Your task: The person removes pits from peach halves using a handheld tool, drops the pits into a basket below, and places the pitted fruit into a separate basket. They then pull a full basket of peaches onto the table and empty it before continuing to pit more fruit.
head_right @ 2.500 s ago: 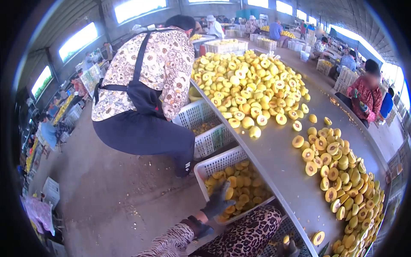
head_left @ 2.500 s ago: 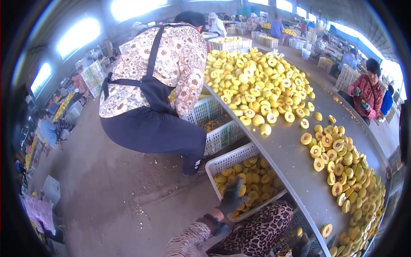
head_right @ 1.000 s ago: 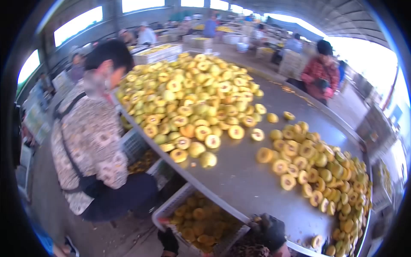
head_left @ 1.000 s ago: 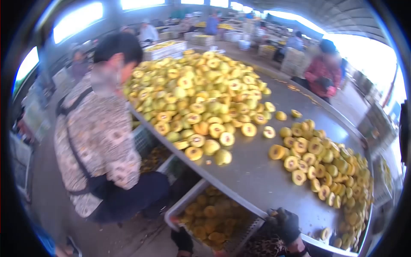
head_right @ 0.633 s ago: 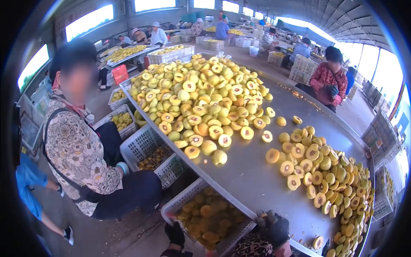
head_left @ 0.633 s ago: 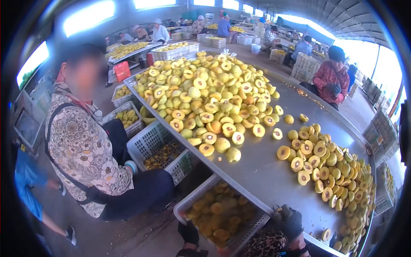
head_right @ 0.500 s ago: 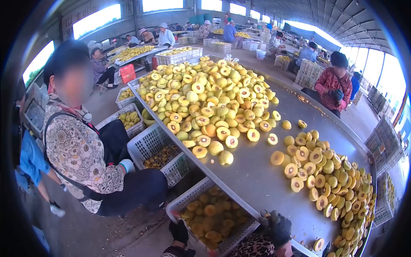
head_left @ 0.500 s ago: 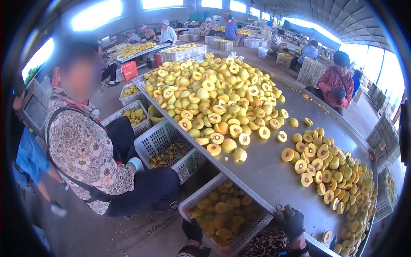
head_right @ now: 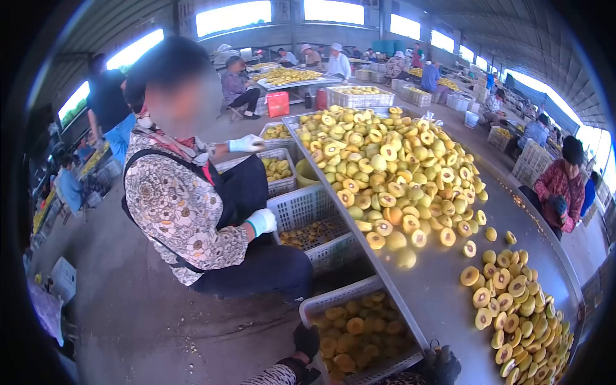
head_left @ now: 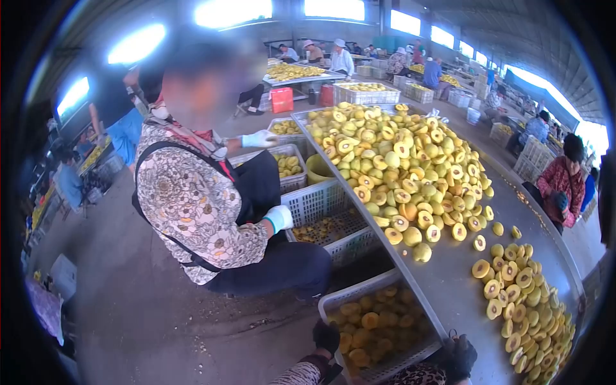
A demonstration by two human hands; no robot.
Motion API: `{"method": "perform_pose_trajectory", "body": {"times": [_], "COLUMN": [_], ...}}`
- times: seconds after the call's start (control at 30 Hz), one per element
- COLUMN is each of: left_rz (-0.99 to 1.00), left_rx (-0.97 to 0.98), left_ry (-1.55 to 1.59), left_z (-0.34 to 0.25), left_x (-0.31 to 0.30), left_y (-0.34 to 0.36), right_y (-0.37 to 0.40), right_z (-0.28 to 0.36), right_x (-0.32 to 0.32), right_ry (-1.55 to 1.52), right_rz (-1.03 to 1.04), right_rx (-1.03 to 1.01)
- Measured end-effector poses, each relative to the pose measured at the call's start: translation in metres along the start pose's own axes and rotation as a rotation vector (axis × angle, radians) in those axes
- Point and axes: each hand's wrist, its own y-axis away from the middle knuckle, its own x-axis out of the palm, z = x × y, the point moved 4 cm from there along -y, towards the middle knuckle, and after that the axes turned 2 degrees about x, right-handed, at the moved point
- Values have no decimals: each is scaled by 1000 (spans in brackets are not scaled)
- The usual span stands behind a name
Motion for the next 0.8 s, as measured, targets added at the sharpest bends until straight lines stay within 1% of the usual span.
{"method": "perform_pose_trajectory", "body": {"times": [0.1, 0.17, 0.23, 0.3, 0.4, 0.47, 0.5, 0.57, 0.67, 0.73, 0.8], "left_rz": [-20, -12, 3, -18, -16, -5, -8, -1, -5, -1, 11], "left_rx": [12, 8, -11, 30, 16, 19, 17, -2, -28, -28, -68], "left_ry": [20, 45, 66, 95, 95, 105, 125, 98, 85, 91, 103], "left_z": [-8, -16, -15, -13, -15, -13, -12, -21, -23, -20, -17], "left_x": [-8, -15, -15, -14, -18, -18, -15, -20, -24, -20, -17], "left_y": [3, 3, 7, 8, 10, 11, 11, 13, 13, 9, 10], "right_y": [0, 1, 2, 3, 2, 1, 0, -4, -3, -3, -2], "right_z": [10, 16, 17, 17, 20, 21, 23, 36, 35, 35, 34], "right_x": [-13, -18, -19, -20, -23, -29, -32, -39, -38, -37, -40], "right_ry": [15, 59, 42, 24, 41, 22, 29, -40, -6, -4, 6], "right_rz": [21, -13, -7, -7, 6, 89, 97, 67, 32, 30, 34], "right_rx": [14, -23, -18, -17, 2, 56, 68, 27, -4, -1, 15]}}
